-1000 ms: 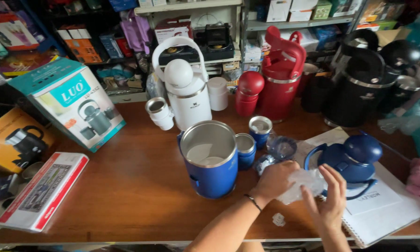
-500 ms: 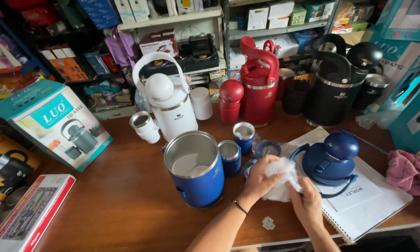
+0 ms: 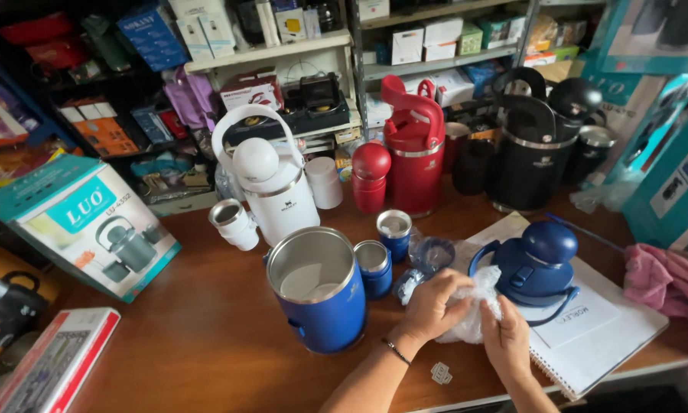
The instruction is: The person unpacks a blue thermos set from plastic wrapping on a wooden table. They wipe the main container with a pink cloth, then attach a handle and screw on a lid. Finally, they place a small cup next to the assembled thermos.
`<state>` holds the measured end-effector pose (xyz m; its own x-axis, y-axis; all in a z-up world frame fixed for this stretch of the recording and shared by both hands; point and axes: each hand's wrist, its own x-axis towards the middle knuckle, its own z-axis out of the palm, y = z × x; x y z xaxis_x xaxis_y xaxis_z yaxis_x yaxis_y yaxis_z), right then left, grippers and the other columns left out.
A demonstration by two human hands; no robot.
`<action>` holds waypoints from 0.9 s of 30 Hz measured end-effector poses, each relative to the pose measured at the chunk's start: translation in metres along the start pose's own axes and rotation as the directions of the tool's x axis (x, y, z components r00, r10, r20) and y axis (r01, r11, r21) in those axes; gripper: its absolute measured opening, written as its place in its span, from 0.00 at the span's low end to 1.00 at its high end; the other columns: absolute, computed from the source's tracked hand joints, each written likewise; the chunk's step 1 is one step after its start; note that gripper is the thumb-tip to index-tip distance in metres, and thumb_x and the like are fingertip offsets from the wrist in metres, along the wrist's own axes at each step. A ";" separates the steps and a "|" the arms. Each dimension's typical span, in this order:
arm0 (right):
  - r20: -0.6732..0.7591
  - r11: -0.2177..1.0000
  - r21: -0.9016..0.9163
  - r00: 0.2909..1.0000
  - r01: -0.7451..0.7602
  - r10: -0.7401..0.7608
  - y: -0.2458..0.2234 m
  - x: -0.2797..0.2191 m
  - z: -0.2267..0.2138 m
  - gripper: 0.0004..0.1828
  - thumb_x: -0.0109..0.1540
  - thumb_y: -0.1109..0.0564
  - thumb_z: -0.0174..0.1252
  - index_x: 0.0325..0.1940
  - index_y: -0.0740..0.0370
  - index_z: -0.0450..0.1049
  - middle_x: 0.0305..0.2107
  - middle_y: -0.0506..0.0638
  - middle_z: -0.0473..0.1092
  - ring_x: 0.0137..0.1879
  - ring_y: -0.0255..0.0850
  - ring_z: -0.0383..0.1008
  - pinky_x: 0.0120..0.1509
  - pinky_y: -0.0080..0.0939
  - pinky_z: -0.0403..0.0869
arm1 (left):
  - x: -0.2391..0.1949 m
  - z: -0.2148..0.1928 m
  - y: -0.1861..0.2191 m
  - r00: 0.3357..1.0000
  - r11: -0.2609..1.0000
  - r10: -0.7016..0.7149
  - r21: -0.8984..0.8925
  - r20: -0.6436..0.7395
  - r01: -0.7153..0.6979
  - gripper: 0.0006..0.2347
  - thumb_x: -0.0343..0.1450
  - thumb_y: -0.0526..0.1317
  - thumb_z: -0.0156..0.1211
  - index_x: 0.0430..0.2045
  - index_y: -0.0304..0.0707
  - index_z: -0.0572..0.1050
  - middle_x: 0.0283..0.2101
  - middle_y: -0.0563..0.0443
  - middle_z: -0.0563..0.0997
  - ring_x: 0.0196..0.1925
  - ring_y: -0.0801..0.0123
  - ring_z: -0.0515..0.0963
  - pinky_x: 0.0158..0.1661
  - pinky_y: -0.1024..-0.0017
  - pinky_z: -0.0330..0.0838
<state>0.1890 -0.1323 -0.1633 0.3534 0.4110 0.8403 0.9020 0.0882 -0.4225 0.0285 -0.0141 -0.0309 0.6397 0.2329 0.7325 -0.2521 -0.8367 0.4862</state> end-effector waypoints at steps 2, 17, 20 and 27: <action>0.064 0.976 0.091 0.979 -0.198 0.193 -0.049 0.030 -0.020 0.26 0.66 0.54 0.56 0.65 0.61 0.59 0.50 0.61 0.71 0.47 0.49 0.73 0.52 0.48 0.71 | -0.001 0.001 -0.005 0.998 1.000 -0.021 -0.010 -0.052 0.021 0.11 0.78 0.46 0.52 0.48 0.41 0.72 0.47 0.47 0.78 0.47 0.58 0.81 0.46 0.65 0.73; 0.171 0.995 0.090 0.985 -0.032 0.017 -0.083 0.046 -0.029 0.43 0.52 0.54 0.72 0.69 0.60 0.61 0.60 0.68 0.61 0.61 0.55 0.69 0.55 0.46 0.76 | -0.002 0.004 -0.019 0.902 0.914 -0.406 -0.077 -0.149 0.399 0.17 0.77 0.53 0.46 0.29 0.38 0.72 0.28 0.48 0.79 0.30 0.59 0.79 0.35 0.62 0.67; 0.252 0.989 0.096 0.964 -0.114 0.087 -0.080 0.045 -0.031 0.25 0.58 0.54 0.66 0.59 0.56 0.73 0.57 0.62 0.62 0.59 0.51 0.72 0.52 0.40 0.77 | -0.003 0.002 -0.015 0.913 0.920 -0.384 -0.138 -0.138 0.366 0.18 0.78 0.53 0.46 0.23 0.41 0.69 0.22 0.54 0.72 0.26 0.68 0.71 0.31 0.65 0.62; 0.099 0.995 0.014 0.990 -0.101 0.100 -0.066 0.038 -0.030 0.11 0.65 0.59 0.59 0.51 0.61 0.75 0.49 0.62 0.70 0.54 0.55 0.73 0.58 0.48 0.72 | 0.003 -0.007 0.010 0.938 0.959 -0.261 -0.174 -0.227 0.225 0.26 0.74 0.59 0.49 0.56 0.37 0.65 0.56 0.46 0.72 0.43 0.63 0.74 0.48 0.68 0.69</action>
<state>0.1507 -0.1501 -0.0936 0.4151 0.5058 0.7562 0.8579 0.0590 -0.5104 0.0231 -0.0187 -0.0205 0.5011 0.5497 0.6684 -0.2238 -0.6638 0.7137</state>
